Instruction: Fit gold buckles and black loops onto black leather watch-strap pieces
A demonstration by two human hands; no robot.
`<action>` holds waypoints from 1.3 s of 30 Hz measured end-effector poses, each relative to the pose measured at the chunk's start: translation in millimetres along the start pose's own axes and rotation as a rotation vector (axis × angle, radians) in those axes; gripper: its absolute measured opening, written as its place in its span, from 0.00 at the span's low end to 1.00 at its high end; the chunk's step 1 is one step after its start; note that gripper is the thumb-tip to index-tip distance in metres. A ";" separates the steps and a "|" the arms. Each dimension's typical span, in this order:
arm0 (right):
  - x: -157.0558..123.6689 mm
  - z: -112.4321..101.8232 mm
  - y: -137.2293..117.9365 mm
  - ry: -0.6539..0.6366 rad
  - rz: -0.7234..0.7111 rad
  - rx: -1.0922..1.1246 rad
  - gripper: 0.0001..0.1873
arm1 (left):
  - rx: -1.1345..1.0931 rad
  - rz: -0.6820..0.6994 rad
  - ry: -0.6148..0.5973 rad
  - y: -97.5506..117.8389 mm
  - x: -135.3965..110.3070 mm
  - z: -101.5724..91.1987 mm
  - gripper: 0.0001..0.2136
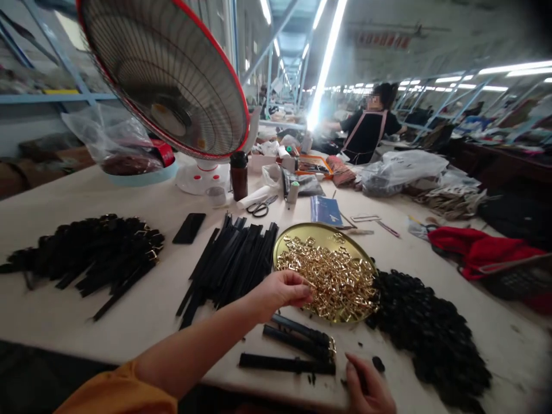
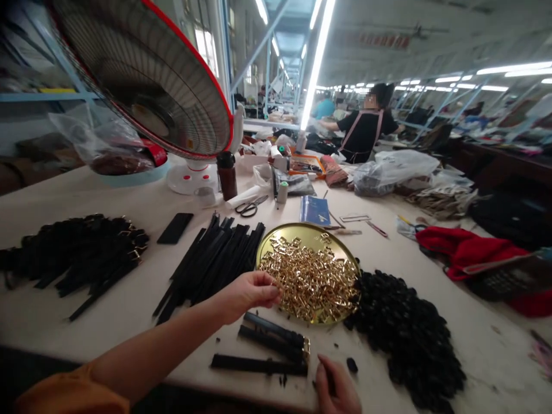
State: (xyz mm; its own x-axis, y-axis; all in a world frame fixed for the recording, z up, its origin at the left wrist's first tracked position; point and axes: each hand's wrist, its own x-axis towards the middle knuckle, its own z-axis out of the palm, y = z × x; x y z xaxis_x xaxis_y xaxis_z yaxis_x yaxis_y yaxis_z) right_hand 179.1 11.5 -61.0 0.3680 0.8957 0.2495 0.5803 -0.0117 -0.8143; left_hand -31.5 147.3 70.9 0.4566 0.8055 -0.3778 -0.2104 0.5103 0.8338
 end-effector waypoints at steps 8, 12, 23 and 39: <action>0.2 -6.3 5.0 -0.079 -0.108 -0.053 0.10 | 0.051 -0.010 -0.053 -5.2 0.0 12.2 0.16; -0.4 -5.0 3.0 -0.090 -0.106 -0.038 0.09 | 0.062 0.037 -0.064 -7.6 -4.3 21.1 0.16; 22.3 -24.3 -53.7 -0.004 -0.053 0.120 0.11 | 0.144 0.174 -0.085 -24.1 -16.5 46.4 0.20; 34.6 -4.4 -68.4 -0.061 -0.054 0.340 0.09 | 0.268 0.206 -0.067 -55.2 -18.8 58.2 0.06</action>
State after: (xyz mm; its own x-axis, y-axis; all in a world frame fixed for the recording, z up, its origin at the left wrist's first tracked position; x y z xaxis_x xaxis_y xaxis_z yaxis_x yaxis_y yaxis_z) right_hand 155.3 41.3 5.6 0.2930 0.9161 0.2737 0.3188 0.1763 -0.9313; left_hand 21.8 86.5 55.4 0.4862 0.8570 -0.1707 -0.0732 0.2347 0.9693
